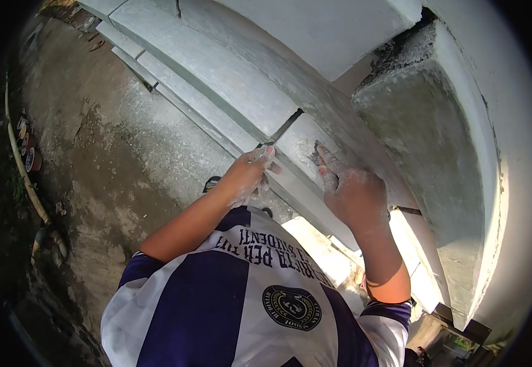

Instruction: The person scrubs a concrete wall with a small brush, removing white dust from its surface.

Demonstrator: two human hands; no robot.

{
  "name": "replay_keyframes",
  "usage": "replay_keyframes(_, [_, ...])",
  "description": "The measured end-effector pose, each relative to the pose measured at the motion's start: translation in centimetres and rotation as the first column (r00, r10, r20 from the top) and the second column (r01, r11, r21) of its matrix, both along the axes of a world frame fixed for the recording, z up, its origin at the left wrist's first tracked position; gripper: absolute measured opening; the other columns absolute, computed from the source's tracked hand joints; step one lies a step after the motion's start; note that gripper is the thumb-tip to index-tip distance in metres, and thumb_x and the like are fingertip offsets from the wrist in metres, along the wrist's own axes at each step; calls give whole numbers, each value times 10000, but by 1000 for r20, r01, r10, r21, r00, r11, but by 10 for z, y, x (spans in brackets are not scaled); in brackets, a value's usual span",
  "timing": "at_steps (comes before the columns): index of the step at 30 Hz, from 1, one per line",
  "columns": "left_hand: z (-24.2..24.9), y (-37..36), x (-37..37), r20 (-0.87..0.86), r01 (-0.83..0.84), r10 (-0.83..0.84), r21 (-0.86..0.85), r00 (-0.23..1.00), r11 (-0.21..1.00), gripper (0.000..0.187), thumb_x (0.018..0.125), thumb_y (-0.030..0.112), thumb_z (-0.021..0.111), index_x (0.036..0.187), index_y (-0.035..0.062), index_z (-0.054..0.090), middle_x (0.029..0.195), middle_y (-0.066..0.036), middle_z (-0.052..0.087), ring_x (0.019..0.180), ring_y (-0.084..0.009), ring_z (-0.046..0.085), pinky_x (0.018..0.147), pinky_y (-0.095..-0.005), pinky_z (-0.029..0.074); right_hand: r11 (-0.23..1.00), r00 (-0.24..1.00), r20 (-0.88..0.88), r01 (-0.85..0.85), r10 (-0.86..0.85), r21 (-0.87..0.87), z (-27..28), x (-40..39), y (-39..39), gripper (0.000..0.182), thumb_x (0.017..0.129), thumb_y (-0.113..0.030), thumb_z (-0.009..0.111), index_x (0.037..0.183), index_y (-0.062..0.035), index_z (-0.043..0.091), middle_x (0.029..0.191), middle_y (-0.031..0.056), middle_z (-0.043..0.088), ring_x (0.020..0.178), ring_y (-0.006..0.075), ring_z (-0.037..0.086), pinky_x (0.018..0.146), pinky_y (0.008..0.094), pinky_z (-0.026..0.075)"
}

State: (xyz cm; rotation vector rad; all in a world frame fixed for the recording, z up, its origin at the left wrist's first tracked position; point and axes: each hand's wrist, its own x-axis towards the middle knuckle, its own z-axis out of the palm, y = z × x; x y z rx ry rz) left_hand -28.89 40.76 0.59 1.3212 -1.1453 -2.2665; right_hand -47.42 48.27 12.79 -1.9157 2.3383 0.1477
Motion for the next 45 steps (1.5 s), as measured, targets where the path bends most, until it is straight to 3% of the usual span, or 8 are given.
replay_keyframes(3, [-1, 0, 2, -7, -31, 31, 1, 999, 1000, 634, 1008, 551, 482, 1291, -13, 539, 885, -60, 644, 586, -75, 532, 402, -213, 415, 999, 990, -133, -35, 35, 6, 3, -26, 29, 329, 912, -301, 637, 1233, -290, 707, 1052, 145, 711, 923, 323, 684, 851, 419, 538])
replay_keyframes(7, [-20, 1, 3, -77, -122, 122, 9, 990, 992, 657, 958, 564, 578, 1299, 4, 532, 903, -57, 660, 596, -83, 545, 415, -213, 411, 946, 961, 8, 271, -277, 176, 25, -45, 68, 352, 884, -288, 675, 1235, -269, 708, 1028, 138, 715, 982, 357, 654, 868, 441, 514])
replay_keyframes(13, [-17, -3, 3, -82, -117, 121, 50, 989, 992, 680, 899, 575, 665, 1299, 39, 539, 974, -67, 677, 593, -86, 559, 406, -217, 388, 997, 1000, -11, -7, 7, -73, 5, -80, 94, 338, 893, -251, 666, 1228, -239, 707, 895, 168, 700, 856, 379, 664, 761, 435, 524])
replay_keyframes(22, [-18, -2, 0, -82, -111, 115, 56, 990, 992, 572, 926, 533, 651, 1237, 66, 539, 992, -74, 653, 567, -80, 557, 395, -209, 393, 982, 999, 34, 12, -5, -189, -19, -28, 14, 322, 873, -290, 699, 1193, -268, 731, 1123, 55, 720, 1029, 308, 645, 961, 410, 480])
replay_keyframes(25, [-16, -4, -1, -58, -114, 117, 54, 991, 992, 539, 938, 522, 639, 1217, 72, 536, 992, -75, 650, 593, -76, 550, 396, -202, 397, 957, 996, 26, -71, 82, -282, -17, -47, 37, 329, 900, -254, 675, 1227, -229, 707, 942, 171, 703, 860, 362, 667, 774, 424, 535])
replay_keyframes(28, [-15, -4, -4, -44, -117, 119, 44, 992, 992, 520, 947, 518, 627, 1204, 77, 532, 993, -79, 650, 616, -76, 543, 397, -200, 395, 982, 993, 91, 92, -78, -163, -6, -78, 76, 311, 892, -256, 681, 1198, -218, 723, 991, 149, 716, 908, 345, 671, 806, 407, 536])
replay_keyframes(39, [-21, -3, -8, -48, -110, 111, 26, 993, 994, 442, 998, 471, 560, 1184, 72, 516, 1010, -92, 646, 605, -88, 549, 382, -208, 401, 985, 986, -163, -47, 20, -163, -16, -40, 34, 333, 915, -295, 643, 1243, -269, 697, 887, 157, 695, 784, 375, 657, 724, 445, 543])
replay_keyframes(45, [-18, -3, -5, -72, -99, 101, 29, 992, 995, 465, 989, 493, 564, 1181, 73, 509, 1007, -90, 640, 625, -92, 542, 389, -207, 388, 973, 998, -35, -58, 51, -225, -29, -53, 36, 361, 919, -316, 635, 1278, -305, 668, 905, 145, 703, 797, 360, 664, 722, 449, 548])
